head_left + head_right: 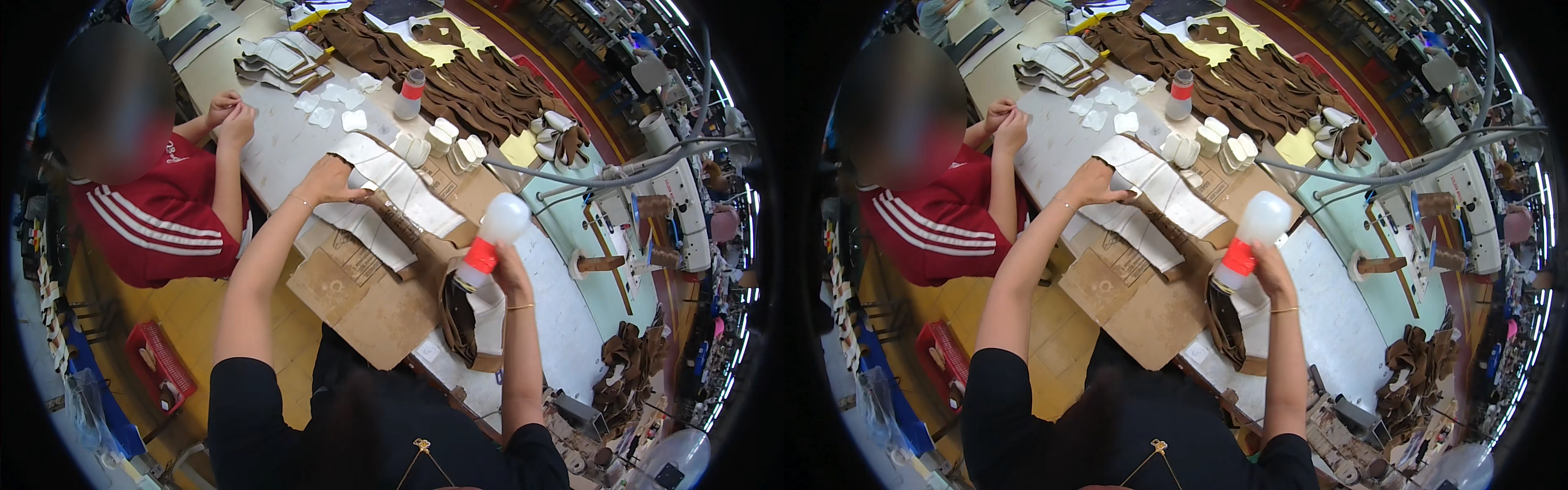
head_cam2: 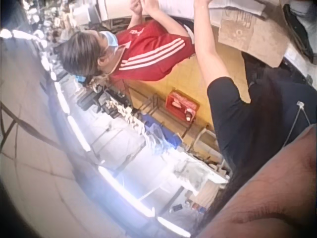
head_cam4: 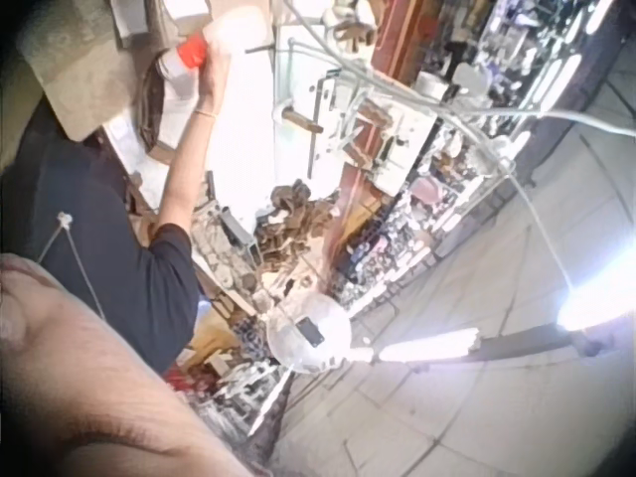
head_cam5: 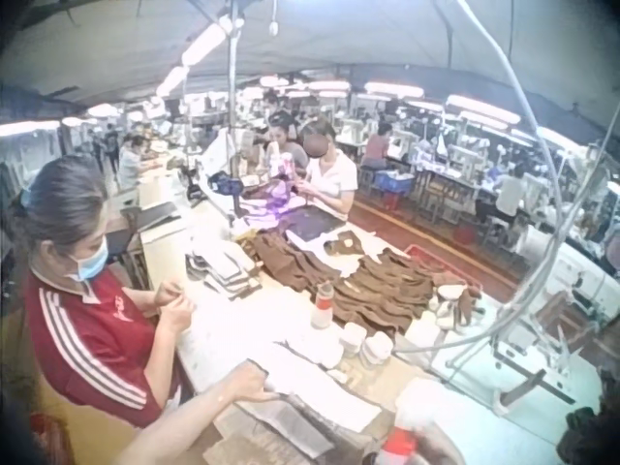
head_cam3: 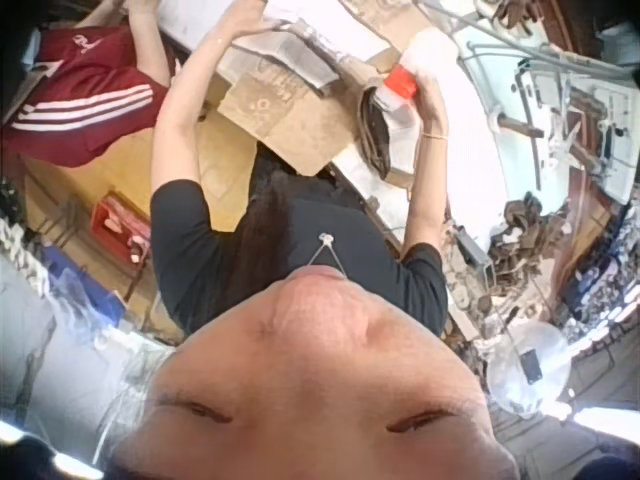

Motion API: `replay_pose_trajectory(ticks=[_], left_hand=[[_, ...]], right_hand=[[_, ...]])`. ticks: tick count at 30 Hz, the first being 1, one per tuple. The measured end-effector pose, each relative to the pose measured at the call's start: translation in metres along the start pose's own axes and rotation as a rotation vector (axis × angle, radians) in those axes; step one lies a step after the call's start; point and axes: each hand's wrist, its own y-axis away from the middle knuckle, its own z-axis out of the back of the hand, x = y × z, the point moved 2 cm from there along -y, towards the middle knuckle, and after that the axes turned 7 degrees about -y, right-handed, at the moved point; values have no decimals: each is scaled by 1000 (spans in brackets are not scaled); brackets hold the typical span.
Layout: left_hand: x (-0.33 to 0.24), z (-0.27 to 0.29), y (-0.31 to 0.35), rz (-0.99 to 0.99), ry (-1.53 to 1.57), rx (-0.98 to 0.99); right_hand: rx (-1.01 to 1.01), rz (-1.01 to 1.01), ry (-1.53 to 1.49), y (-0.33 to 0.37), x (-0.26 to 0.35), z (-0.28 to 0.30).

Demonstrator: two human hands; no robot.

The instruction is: The person applies glue from a squeeze bottle to the edges of white shoe parts held in the left hand. The person repeatedly picks up parts, applies glue, and places them on the table while another worker sews nearby.

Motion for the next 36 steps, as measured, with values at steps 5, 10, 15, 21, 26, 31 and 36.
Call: replay_pose_trajectory(ticks=[5,10,15,21,26,31,36], left_hand=[[10,-56,-14,-83,88,-28],[-15,-57,3,19,318,14],[-82,-36,31,59,526,-239],[-236,-47,50,128,1320,291],[-296,-65,59,384,1359,293],[-307,-95,52,555,1726,239],[-315,-101,62,523,1807,149]], right_hand=[[-52,-270,180,-23,-9,-24],[-58,-57,44,10,10,-17],[-5,163,-299,63,35,9],[-25,233,-472,138,21,51],[-199,203,-398,178,-23,79],[-121,144,-433,177,-43,104],[-225,91,-600,173,-60,123]])
